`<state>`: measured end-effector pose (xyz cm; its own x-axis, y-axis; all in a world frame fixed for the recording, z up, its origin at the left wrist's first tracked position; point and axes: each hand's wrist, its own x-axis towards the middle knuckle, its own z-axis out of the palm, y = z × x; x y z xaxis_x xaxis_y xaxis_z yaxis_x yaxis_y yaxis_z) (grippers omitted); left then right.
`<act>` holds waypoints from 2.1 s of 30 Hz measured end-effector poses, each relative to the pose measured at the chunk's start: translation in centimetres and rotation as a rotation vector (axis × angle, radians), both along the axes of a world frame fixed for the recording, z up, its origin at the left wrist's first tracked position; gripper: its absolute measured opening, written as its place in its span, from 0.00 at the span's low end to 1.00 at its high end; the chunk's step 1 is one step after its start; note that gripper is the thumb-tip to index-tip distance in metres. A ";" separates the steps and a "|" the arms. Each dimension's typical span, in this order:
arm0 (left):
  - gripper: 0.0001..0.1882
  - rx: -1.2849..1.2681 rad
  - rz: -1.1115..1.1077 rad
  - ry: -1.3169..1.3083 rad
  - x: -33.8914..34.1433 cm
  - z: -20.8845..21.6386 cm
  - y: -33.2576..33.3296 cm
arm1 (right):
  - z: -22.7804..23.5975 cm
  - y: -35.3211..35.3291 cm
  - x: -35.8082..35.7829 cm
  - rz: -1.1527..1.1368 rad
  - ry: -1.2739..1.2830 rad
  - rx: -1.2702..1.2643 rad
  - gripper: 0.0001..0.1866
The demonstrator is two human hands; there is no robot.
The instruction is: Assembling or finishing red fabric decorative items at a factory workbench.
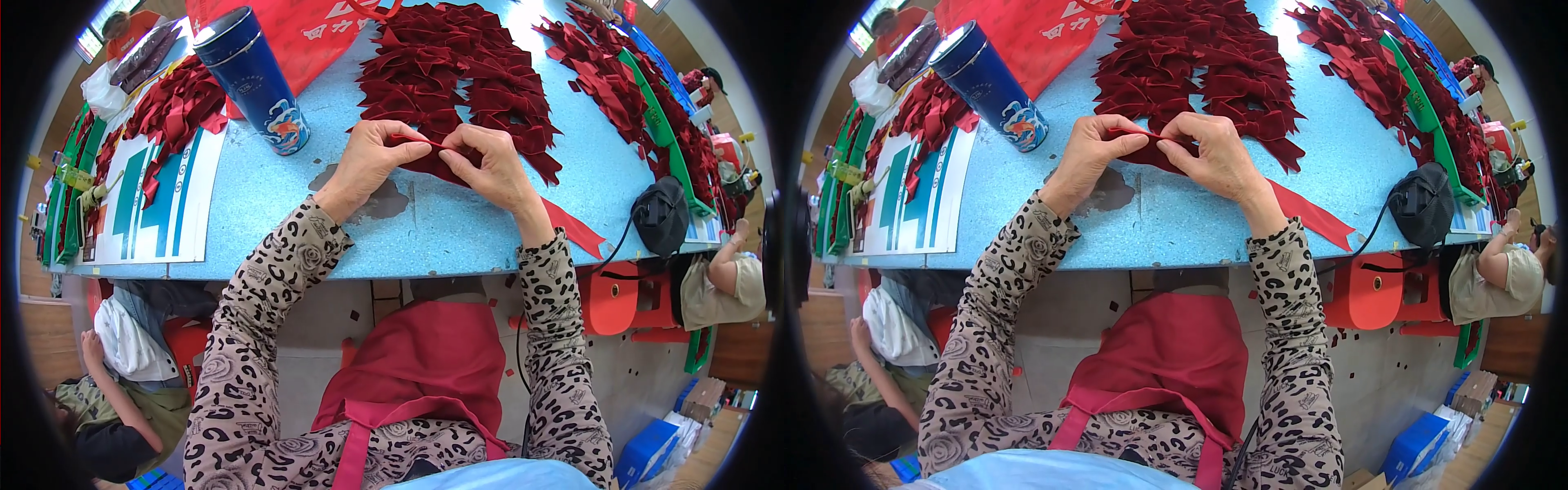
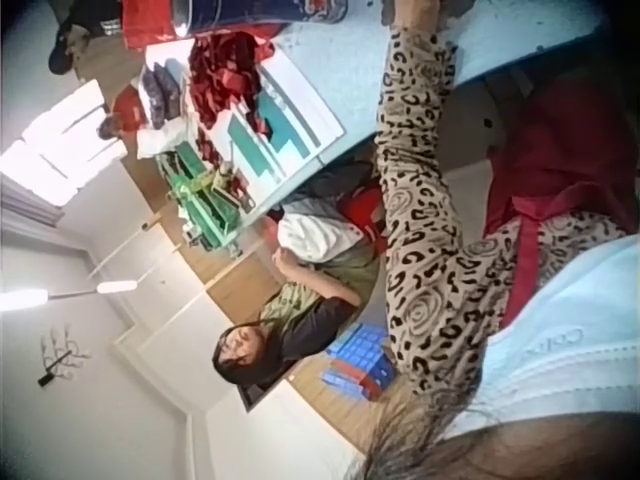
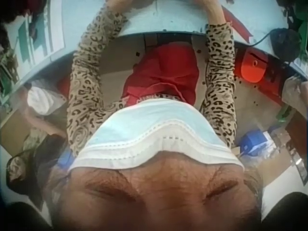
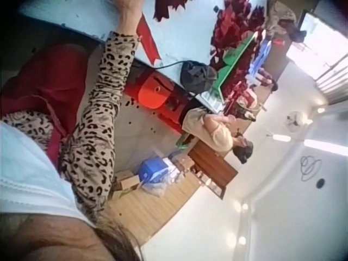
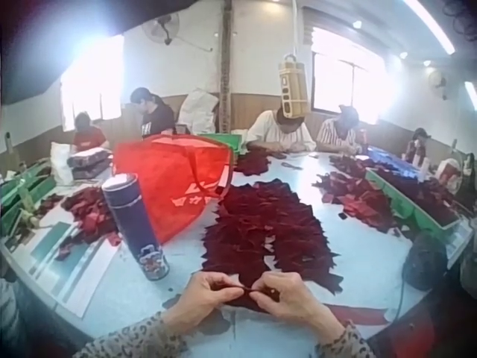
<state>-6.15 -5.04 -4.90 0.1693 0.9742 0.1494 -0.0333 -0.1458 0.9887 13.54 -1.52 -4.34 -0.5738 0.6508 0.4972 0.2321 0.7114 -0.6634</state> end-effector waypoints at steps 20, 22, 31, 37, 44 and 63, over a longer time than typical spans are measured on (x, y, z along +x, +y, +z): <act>0.06 0.007 -0.003 -0.106 0.6 -0.6 0.9 | 0.1 0.6 0.8 -0.025 -0.002 -0.015 0.07; 0.07 0.002 0.019 -0.145 0.5 -0.8 1.1 | -0.1 0.6 0.8 -0.019 0.015 -0.005 0.07; 0.07 -0.025 -0.012 -0.089 0.1 -1.3 1.4 | -0.3 0.8 0.9 -0.005 0.033 -0.015 0.06; 0.08 0.028 -0.051 -0.054 0.4 -0.5 1.0 | -0.4 0.7 0.7 -0.004 0.011 -0.032 0.06; 0.07 -0.020 -0.095 0.020 0.4 -0.3 0.6 | -0.6 0.6 0.5 0.017 0.029 0.024 0.05; 0.07 -0.002 -0.078 0.035 0.4 -0.6 0.9 | -0.4 0.7 0.6 0.028 0.027 0.046 0.05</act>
